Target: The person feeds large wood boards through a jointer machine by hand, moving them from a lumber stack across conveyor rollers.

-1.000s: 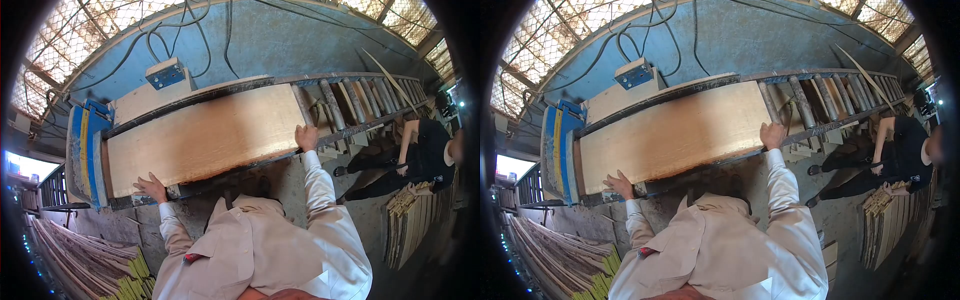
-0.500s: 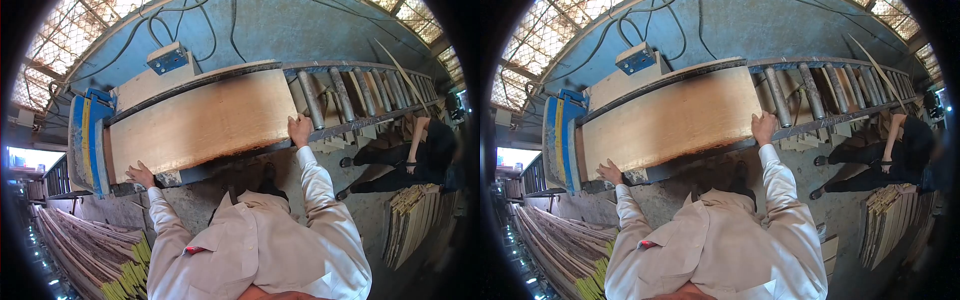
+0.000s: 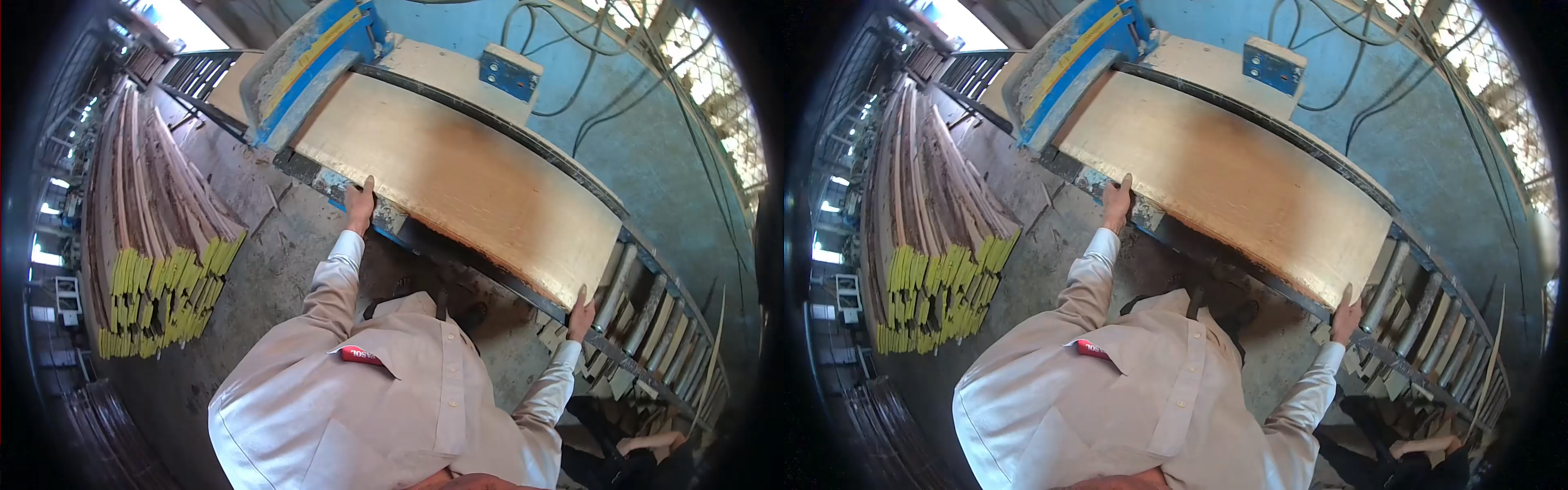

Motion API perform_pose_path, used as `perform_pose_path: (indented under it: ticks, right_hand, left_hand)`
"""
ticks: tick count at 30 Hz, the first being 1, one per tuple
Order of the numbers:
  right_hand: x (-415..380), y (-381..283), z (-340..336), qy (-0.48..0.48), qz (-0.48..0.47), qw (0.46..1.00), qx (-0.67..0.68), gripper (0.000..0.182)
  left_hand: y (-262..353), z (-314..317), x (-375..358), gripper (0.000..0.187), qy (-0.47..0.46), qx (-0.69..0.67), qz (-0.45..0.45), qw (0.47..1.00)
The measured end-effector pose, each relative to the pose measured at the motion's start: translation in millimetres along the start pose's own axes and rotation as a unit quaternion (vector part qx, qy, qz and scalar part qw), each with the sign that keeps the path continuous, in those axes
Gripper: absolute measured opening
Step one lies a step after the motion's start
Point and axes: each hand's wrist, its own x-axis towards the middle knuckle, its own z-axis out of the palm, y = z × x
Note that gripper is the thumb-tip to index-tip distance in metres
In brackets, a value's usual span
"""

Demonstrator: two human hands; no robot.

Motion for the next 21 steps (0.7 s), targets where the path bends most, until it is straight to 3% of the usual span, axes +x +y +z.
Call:
perform_pose_path:
  ticks: [5,6,7,10,11,13,15,17,21]
  right_hand:
    - [-10.0,-28.1,2.2,0.031,0.018,0.997,-0.061,0.066]
    - [-9.9,-31.0,3.6,0.044,0.028,0.992,-0.112,0.063]
    - [-5.4,-17.3,5.1,0.025,0.011,0.996,-0.08,0.059]
    - [-3.9,-5.8,15.9,0.07,0.008,0.993,-0.098,0.051]
    - [1.8,11.6,18.2,0.063,0.004,0.994,-0.093,0.06]
    - [-12.2,-25.6,10.7,0.071,0.011,0.994,-0.086,0.063]
    - [-10.7,-18.9,9.7,0.05,0.044,0.993,-0.1,0.068]
    - [-10.3,-16.4,6.2,0.032,0.045,0.994,-0.098,0.067]
    - [-14.0,-26.1,0.8,0.024,0.037,0.997,-0.062,0.067]
  left_hand:
    - [-17.3,31.1,14.8,0.046,0.005,-0.23,0.066,0.971]
    - [-7.1,29.5,8.3,0.044,0.039,-0.201,0.071,0.976]
    - [2.2,26.6,-0.3,0.043,0.069,-0.17,0.078,0.98]
    - [-4.2,29.7,12.9,0.041,0.031,-0.255,0.03,0.966]
    - [-7.5,30.9,14.8,0.04,0.015,-0.284,0.021,0.958]
    - [-4.4,27.1,9.5,0.041,0.006,-0.283,0.008,0.959]
    - [2.3,25.2,1.5,0.042,0.027,-0.27,0.018,0.962]
    - [5.9,27.6,-3.0,0.042,0.047,-0.271,0.006,0.961]
    - [0.5,18.9,1.7,0.042,0.0,-0.275,-0.021,0.961]
